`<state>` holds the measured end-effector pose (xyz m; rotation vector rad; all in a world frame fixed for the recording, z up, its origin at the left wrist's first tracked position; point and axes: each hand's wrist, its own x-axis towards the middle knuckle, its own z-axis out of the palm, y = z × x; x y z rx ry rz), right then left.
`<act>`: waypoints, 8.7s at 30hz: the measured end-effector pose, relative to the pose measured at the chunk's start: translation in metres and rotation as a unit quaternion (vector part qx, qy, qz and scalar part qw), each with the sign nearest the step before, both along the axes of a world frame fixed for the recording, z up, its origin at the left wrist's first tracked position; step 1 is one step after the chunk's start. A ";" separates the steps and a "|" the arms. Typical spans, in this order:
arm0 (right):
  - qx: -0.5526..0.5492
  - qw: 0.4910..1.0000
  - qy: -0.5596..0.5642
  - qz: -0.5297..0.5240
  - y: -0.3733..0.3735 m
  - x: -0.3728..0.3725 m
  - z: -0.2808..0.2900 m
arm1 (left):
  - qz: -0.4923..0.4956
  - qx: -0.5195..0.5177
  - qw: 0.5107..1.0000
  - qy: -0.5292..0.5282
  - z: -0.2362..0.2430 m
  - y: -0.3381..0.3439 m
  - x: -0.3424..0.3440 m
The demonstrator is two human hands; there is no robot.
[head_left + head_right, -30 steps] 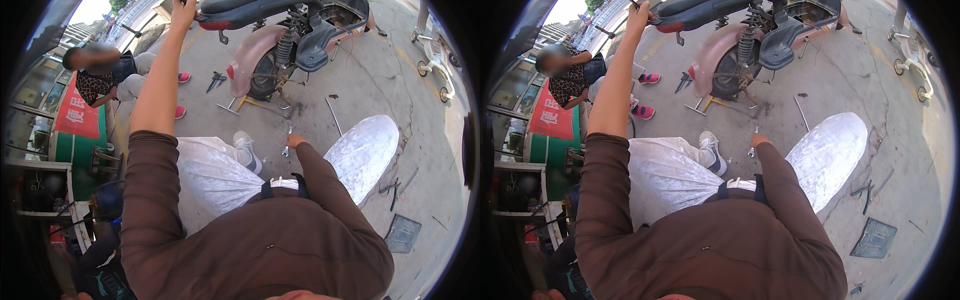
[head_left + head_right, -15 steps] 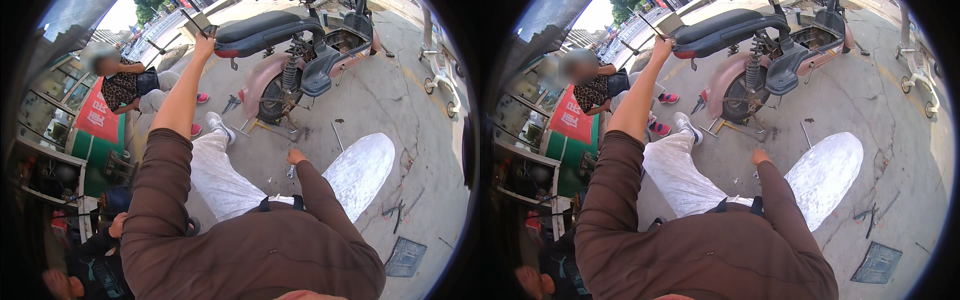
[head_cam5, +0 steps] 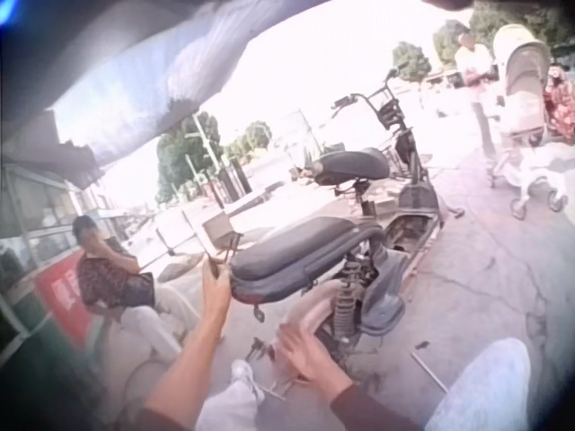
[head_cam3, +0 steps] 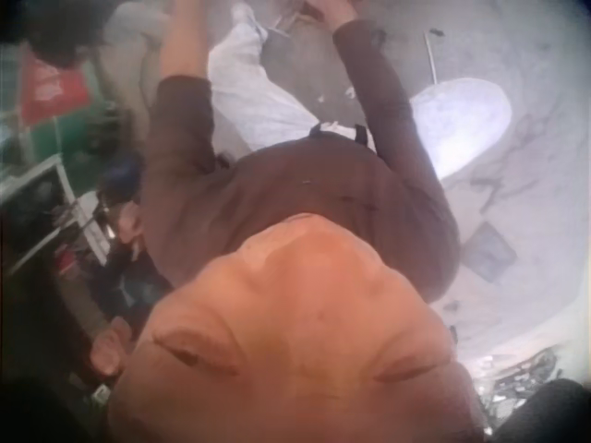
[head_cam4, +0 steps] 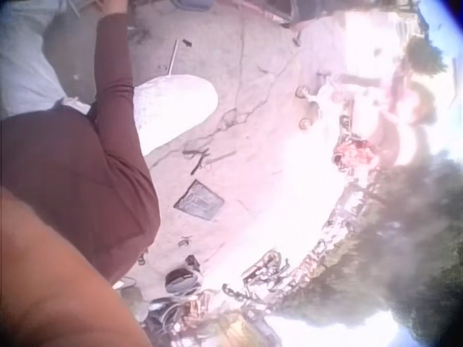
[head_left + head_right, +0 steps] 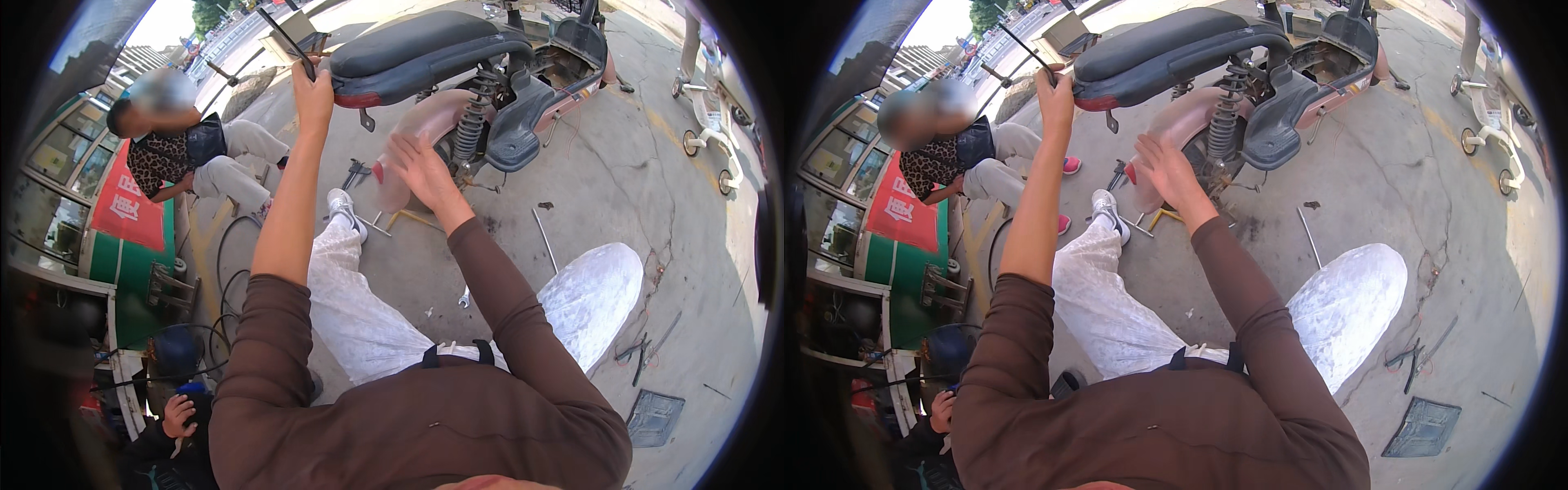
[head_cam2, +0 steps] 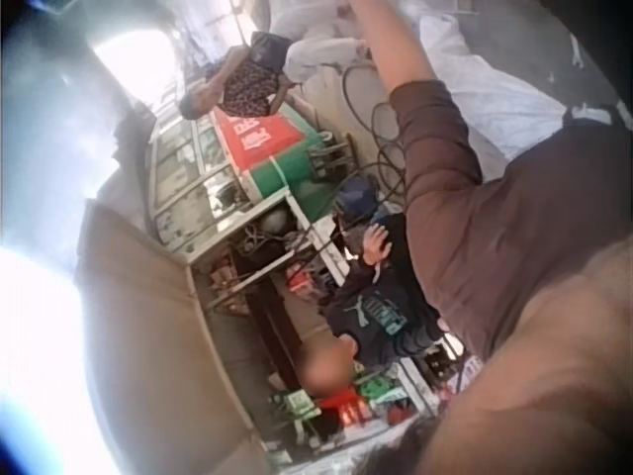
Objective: The person removes the seat of a pink scooter using a wrench and screwdriver, then reattaches it. They manipulate the seat and fasteners to secure it back in place.
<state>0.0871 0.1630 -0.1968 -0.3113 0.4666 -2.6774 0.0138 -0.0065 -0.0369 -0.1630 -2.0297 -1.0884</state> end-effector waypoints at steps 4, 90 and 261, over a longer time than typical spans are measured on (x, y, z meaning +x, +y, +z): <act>-0.205 0.978 -0.025 0.023 -0.018 -0.049 0.051 | -0.007 0.004 1.000 0.022 -0.003 -0.007 -0.001; -0.415 0.843 0.088 0.332 -0.010 -0.096 0.055 | -0.243 0.419 0.875 0.012 -0.071 0.005 0.070; -0.118 0.955 0.197 0.188 -0.004 -0.115 0.003 | 0.034 -0.560 0.821 0.107 0.036 0.036 0.037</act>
